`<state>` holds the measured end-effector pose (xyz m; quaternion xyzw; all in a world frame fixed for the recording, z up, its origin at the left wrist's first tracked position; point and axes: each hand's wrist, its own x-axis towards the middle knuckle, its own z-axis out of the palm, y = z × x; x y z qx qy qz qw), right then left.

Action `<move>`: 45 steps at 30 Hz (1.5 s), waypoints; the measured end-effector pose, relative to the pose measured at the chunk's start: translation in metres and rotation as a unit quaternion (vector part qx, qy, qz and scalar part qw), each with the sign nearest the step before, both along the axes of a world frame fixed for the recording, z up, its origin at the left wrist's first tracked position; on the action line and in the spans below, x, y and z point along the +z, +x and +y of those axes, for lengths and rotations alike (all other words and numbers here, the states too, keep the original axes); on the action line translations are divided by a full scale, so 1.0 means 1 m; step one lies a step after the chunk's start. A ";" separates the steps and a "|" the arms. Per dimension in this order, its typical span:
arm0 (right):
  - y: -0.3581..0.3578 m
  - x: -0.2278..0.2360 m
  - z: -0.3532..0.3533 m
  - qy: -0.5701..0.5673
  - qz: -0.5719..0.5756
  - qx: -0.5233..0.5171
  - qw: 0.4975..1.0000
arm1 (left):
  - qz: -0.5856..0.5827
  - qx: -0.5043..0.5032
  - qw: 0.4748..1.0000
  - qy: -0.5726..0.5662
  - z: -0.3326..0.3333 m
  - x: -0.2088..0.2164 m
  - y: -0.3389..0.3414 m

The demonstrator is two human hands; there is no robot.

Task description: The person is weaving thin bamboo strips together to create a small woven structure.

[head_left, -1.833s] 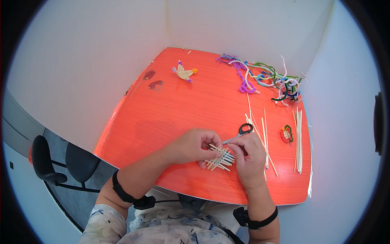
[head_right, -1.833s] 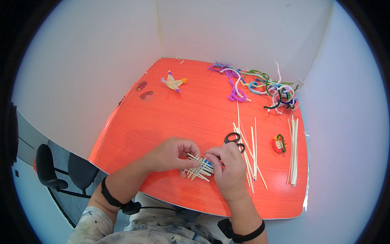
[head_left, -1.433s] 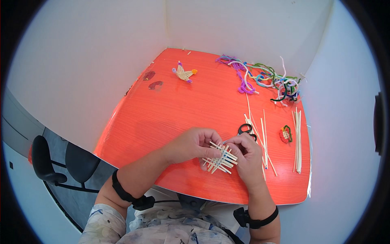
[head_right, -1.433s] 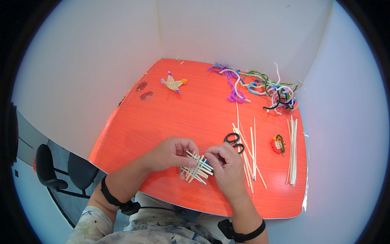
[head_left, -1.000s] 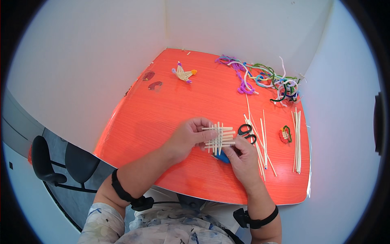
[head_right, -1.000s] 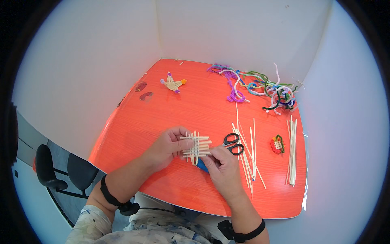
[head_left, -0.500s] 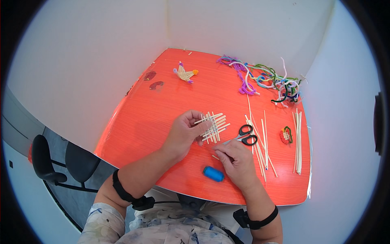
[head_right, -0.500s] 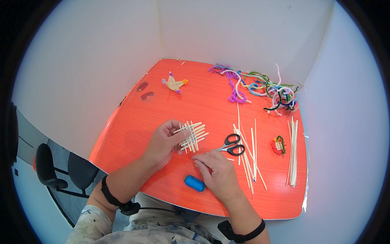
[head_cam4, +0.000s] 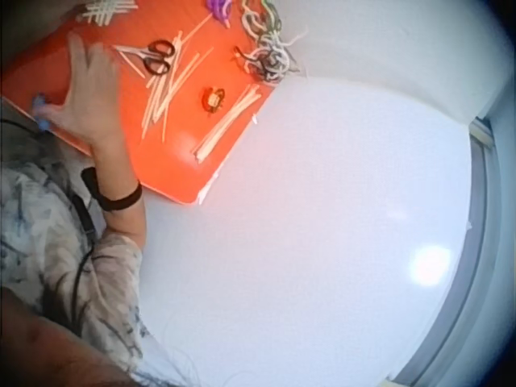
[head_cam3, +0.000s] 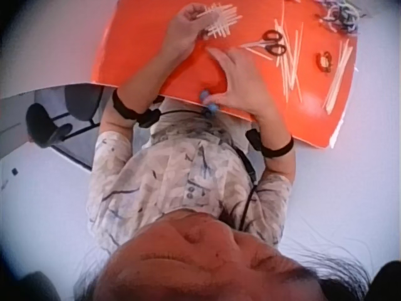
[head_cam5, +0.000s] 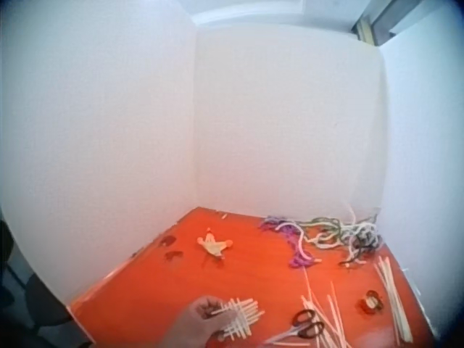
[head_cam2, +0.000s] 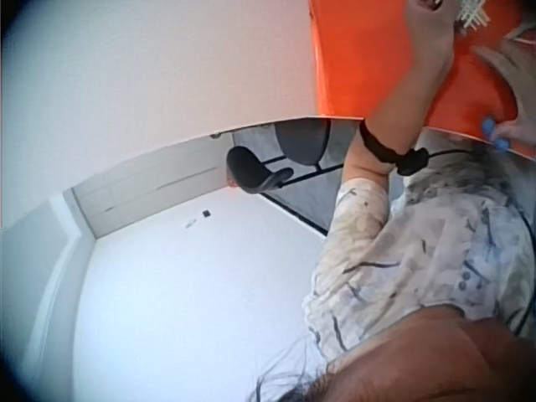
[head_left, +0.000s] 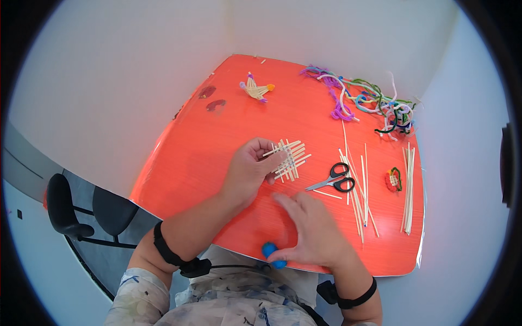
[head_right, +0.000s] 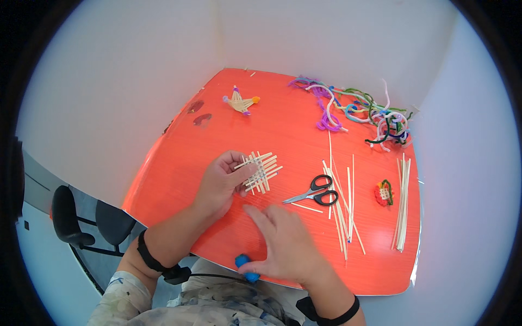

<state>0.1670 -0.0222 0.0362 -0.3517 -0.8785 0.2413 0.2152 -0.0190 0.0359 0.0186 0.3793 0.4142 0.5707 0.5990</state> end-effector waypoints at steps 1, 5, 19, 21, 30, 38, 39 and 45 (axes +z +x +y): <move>-0.001 0.001 -0.001 -0.005 0.000 0.002 1.000 | 0.000 0.002 1.000 -0.005 0.001 -0.001 0.000; -0.001 0.005 -0.003 -0.045 -0.026 0.052 0.997 | 0.011 -0.015 1.000 -0.013 0.001 0.001 0.004; 0.002 -0.010 -0.002 -0.057 0.028 -0.033 0.997 | 0.003 0.020 1.000 0.000 0.007 -0.007 0.000; 0.003 -0.012 0.000 -0.050 0.065 -0.106 0.991 | -0.050 0.015 0.999 -0.003 0.009 -0.009 0.000; 0.010 -0.014 0.010 0.126 0.067 -0.239 0.961 | -0.128 -0.029 0.991 -0.012 0.011 -0.003 -0.003; 0.009 -0.007 0.012 0.090 0.197 -0.178 0.960 | -0.084 -0.045 0.995 -0.002 0.006 0.001 0.000; 0.006 -0.005 0.011 0.047 0.239 -0.149 0.958 | -0.072 -0.056 0.996 0.003 0.005 0.002 0.002; -0.007 -0.012 0.008 -0.180 0.415 -0.104 0.886 | -0.035 -0.055 0.996 0.057 -0.004 0.008 0.011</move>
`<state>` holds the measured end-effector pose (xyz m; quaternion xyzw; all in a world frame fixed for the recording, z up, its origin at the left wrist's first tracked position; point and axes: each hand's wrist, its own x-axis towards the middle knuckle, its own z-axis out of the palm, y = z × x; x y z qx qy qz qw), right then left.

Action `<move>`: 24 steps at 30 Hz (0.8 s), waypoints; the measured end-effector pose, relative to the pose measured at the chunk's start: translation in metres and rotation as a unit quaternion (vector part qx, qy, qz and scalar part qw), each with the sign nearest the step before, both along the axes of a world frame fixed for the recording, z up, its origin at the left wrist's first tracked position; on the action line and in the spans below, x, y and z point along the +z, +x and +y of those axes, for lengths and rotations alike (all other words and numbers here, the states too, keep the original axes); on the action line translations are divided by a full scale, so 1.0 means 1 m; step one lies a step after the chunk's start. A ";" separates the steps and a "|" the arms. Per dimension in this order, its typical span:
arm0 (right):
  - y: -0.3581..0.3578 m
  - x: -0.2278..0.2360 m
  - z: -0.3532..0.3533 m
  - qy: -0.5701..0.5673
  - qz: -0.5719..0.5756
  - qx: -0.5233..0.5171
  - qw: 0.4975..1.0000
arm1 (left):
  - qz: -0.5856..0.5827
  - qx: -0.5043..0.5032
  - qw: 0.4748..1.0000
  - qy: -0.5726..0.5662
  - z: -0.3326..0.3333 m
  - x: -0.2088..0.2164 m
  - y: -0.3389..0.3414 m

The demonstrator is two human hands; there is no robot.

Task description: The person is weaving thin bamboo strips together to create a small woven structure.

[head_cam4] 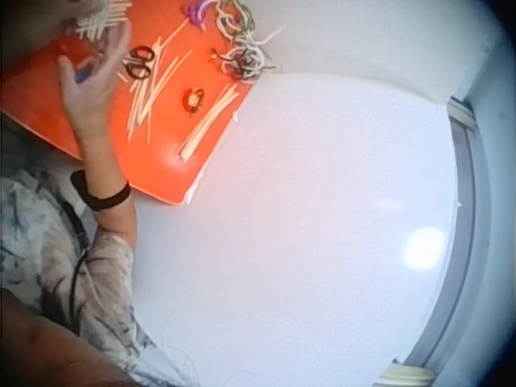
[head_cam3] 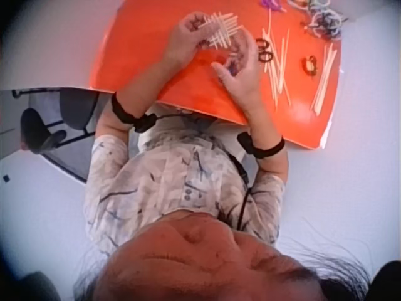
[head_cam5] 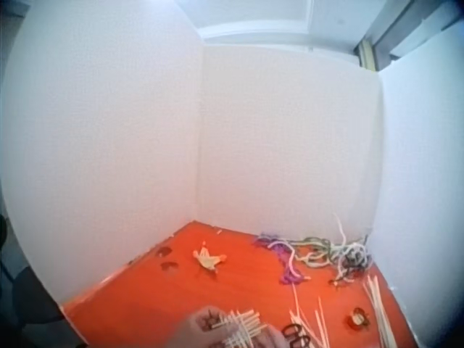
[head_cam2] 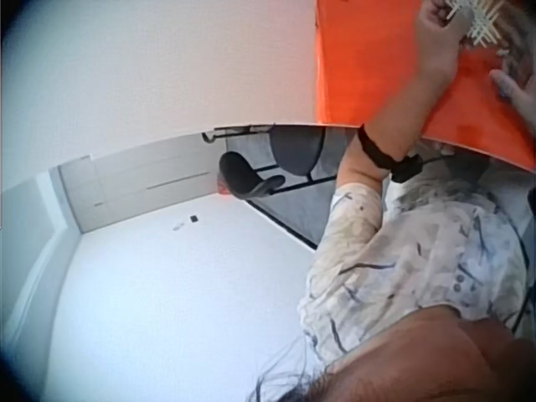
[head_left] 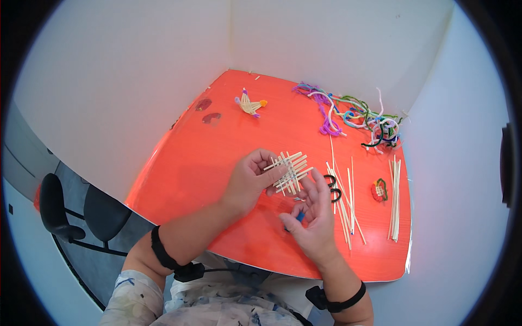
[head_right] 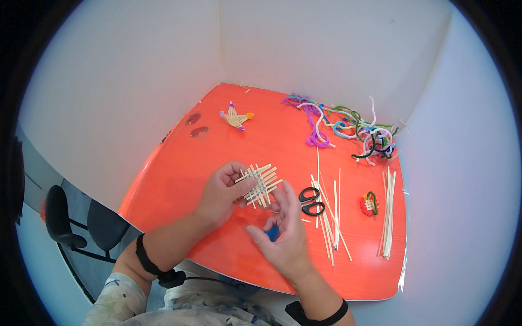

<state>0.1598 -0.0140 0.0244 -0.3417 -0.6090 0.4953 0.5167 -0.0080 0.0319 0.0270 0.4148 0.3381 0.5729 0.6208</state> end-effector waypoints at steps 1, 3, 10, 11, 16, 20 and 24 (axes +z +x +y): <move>0.000 0.002 0.001 0.000 0.000 0.000 1.000 | 0.000 0.000 1.000 0.000 -0.001 0.001 0.001; 0.001 0.006 0.003 -0.041 0.069 0.009 0.997 | -0.021 0.009 1.000 0.015 -0.001 0.001 0.002; 0.003 0.001 0.002 -0.128 0.016 0.067 0.989 | -0.020 0.002 1.000 0.020 -0.001 0.001 0.002; 0.004 0.001 0.002 -0.121 -0.002 0.066 0.990 | -0.022 0.002 1.000 0.014 -0.002 0.004 0.002; 0.006 0.002 0.000 -0.119 -0.005 0.035 0.992 | -0.028 0.003 1.000 0.006 -0.001 0.006 0.002; 0.007 0.003 0.000 -0.067 -0.088 0.010 0.994 | -0.032 0.005 0.999 0.008 0.000 0.003 0.002; 0.004 0.009 -0.001 0.086 -0.217 -0.050 0.971 | 0.011 0.018 1.000 0.010 0.002 -0.001 -0.001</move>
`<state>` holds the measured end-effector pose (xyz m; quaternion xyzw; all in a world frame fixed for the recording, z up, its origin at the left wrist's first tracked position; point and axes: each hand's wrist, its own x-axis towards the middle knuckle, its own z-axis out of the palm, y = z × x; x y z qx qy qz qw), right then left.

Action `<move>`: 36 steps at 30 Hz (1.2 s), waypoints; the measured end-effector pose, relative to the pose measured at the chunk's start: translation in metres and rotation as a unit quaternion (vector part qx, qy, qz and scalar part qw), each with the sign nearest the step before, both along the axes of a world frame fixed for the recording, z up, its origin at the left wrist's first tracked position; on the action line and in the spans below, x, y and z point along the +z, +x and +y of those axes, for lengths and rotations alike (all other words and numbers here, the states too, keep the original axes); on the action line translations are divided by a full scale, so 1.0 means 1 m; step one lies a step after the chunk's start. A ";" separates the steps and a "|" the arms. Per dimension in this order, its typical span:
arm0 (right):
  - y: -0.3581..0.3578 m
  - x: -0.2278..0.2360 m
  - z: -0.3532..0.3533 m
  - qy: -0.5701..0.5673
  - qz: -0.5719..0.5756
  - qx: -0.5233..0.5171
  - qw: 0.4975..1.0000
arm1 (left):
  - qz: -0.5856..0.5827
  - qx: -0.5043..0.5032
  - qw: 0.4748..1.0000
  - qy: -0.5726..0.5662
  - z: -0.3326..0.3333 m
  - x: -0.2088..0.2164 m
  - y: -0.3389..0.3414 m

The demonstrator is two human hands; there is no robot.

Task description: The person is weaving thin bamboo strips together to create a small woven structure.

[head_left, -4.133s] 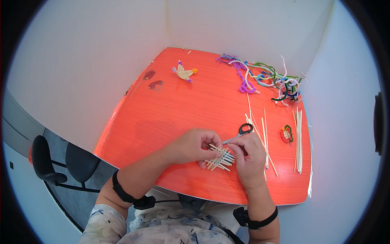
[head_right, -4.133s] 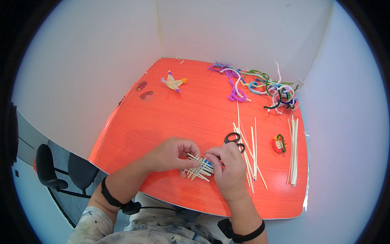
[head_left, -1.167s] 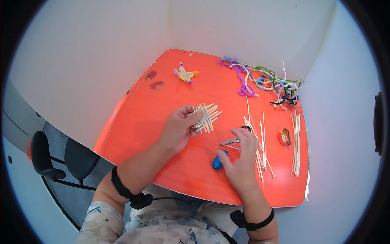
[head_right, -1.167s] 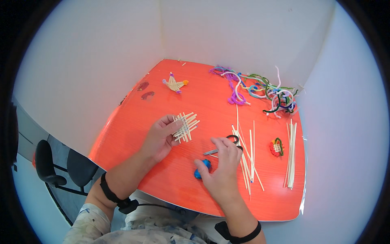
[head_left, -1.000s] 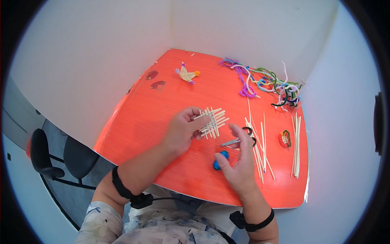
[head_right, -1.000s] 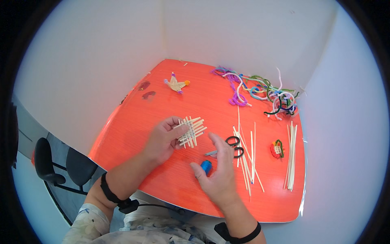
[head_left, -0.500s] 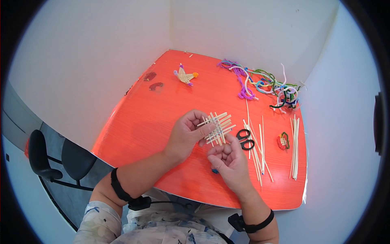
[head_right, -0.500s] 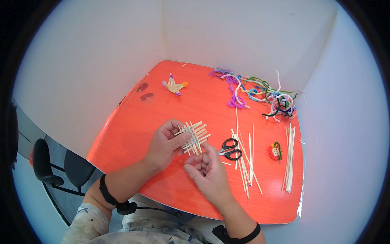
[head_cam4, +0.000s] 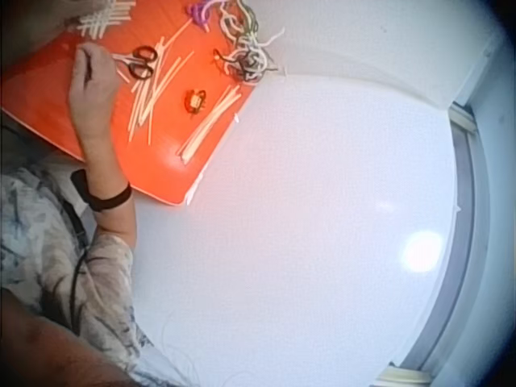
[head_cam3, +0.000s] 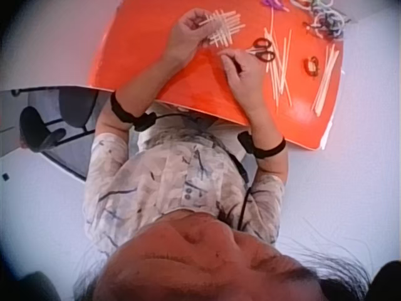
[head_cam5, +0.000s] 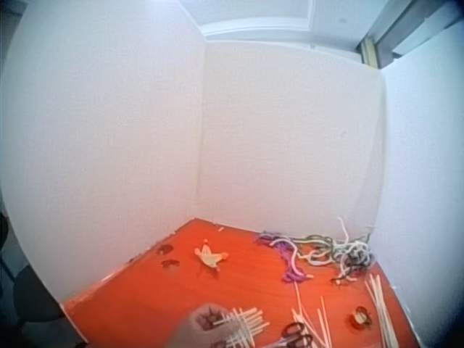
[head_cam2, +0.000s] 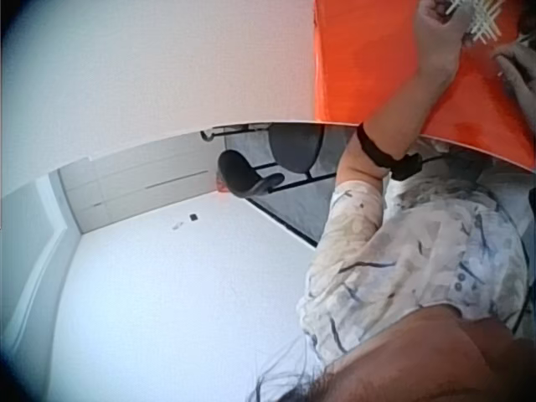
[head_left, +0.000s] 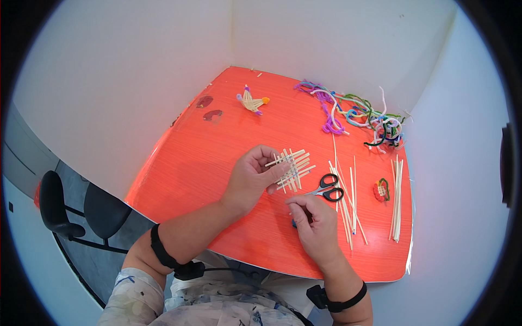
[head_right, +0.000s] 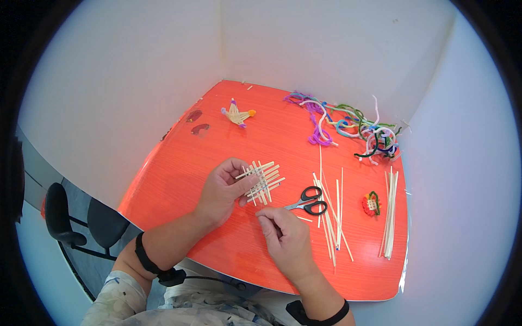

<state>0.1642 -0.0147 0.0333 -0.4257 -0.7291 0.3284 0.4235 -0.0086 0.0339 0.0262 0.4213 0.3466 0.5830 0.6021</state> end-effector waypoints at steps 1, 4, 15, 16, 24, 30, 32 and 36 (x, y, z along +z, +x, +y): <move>0.000 -0.001 0.000 0.000 0.000 0.000 1.000 | 0.000 0.000 1.000 0.000 0.000 0.000 0.000; 0.002 -0.003 0.000 0.051 -0.010 -0.007 0.999 | 0.060 0.011 0.998 0.006 -0.002 0.003 0.000; 0.014 0.008 0.007 0.271 -0.092 -0.070 0.956 | 0.219 -0.084 0.972 0.006 -0.006 0.011 -0.010; 0.014 0.006 0.006 0.270 -0.091 -0.070 0.956 | 0.221 -0.084 0.972 0.005 -0.006 0.009 -0.012; 0.016 0.003 0.004 0.223 -0.090 -0.085 0.967 | 0.227 -0.173 0.955 0.087 -0.006 0.005 -0.012; 0.017 0.007 0.005 0.244 -0.115 -0.071 0.960 | 0.271 -0.168 0.943 0.097 -0.007 0.010 -0.016; 0.017 0.008 0.006 0.250 -0.116 -0.071 0.959 | 0.304 -0.175 0.930 0.110 -0.008 0.012 -0.018; 0.019 0.007 0.005 0.258 -0.108 -0.075 0.957 | 0.339 -0.204 0.909 0.132 -0.009 0.013 -0.017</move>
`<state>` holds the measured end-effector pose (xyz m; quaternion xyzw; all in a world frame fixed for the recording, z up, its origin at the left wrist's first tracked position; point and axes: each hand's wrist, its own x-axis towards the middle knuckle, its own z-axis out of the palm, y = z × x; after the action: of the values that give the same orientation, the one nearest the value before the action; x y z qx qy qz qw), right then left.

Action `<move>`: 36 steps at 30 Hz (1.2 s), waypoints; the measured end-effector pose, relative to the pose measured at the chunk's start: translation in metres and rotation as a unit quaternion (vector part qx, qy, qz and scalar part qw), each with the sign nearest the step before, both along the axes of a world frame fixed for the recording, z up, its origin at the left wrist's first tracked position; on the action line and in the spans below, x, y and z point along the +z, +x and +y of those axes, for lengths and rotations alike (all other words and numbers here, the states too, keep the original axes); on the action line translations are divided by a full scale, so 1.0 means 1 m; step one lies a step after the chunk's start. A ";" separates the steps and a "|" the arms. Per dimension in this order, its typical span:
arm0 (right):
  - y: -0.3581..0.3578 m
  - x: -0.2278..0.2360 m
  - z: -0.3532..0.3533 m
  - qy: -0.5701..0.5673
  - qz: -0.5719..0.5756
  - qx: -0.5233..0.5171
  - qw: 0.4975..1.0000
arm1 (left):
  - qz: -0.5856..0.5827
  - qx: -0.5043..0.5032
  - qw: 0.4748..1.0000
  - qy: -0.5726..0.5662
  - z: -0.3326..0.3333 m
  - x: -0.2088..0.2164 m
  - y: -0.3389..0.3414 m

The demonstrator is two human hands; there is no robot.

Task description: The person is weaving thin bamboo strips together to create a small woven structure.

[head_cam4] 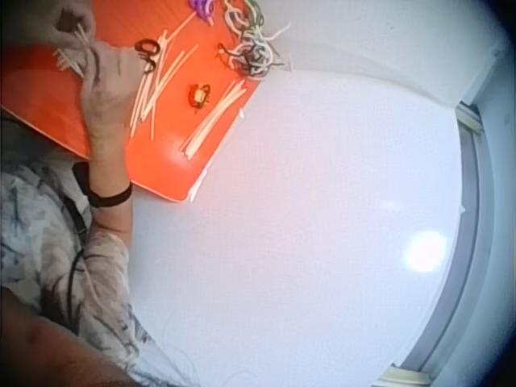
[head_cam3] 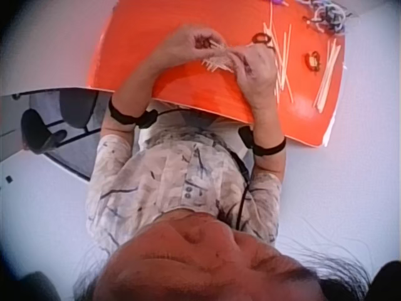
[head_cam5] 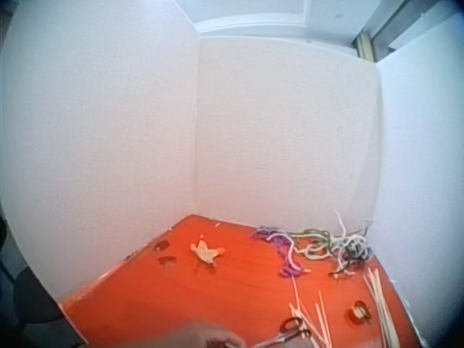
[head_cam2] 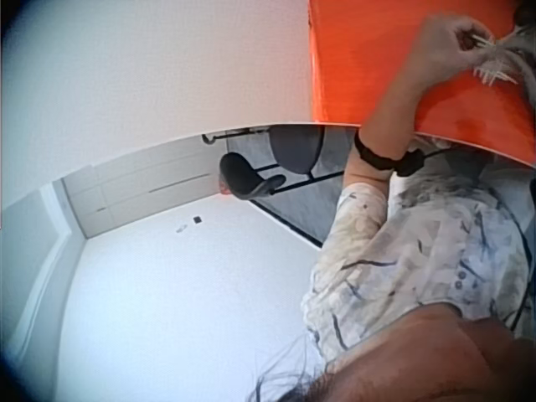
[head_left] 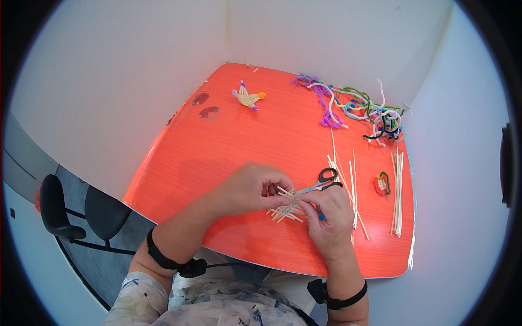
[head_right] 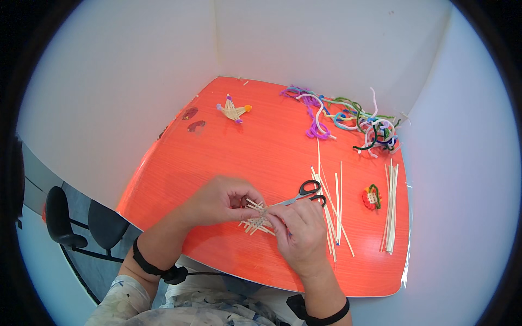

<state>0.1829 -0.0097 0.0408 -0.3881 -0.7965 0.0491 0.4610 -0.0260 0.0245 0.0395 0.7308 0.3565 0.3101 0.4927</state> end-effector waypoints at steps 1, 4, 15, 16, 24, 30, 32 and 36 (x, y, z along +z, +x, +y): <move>0.000 0.000 0.000 0.000 0.000 0.000 1.000 | 0.000 0.000 1.000 0.000 0.000 0.001 0.000; 0.001 -0.001 0.000 -0.022 0.013 0.009 1.000 | 0.012 -0.031 0.999 0.011 -0.001 0.004 -0.002; 0.007 -0.003 0.003 -0.261 0.177 0.067 0.947 | -0.113 -0.095 0.984 -0.099 -0.003 -0.002 -0.002; 0.007 -0.005 0.003 -0.260 0.176 0.067 0.947 | -0.114 -0.095 0.984 -0.098 -0.004 -0.003 0.000; -0.001 -0.013 0.000 -0.357 0.300 0.128 0.875 | -0.268 0.015 0.938 -0.219 0.000 -0.012 0.010; 0.000 -0.014 0.001 -0.261 0.144 0.073 0.952 | -0.367 0.054 0.890 -0.266 0.005 -0.015 0.012; -0.003 -0.012 -0.001 -0.218 0.103 0.058 0.969 | -0.368 0.076 0.892 -0.253 0.005 -0.014 0.013; -0.010 -0.008 -0.004 -0.158 0.033 0.051 0.986 | -0.344 0.129 0.906 -0.210 0.007 -0.018 0.012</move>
<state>0.1732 -0.0141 0.0324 -0.4134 -0.7818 0.2100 0.4170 -0.0136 0.0312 0.0219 0.4065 0.3129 0.5210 0.6822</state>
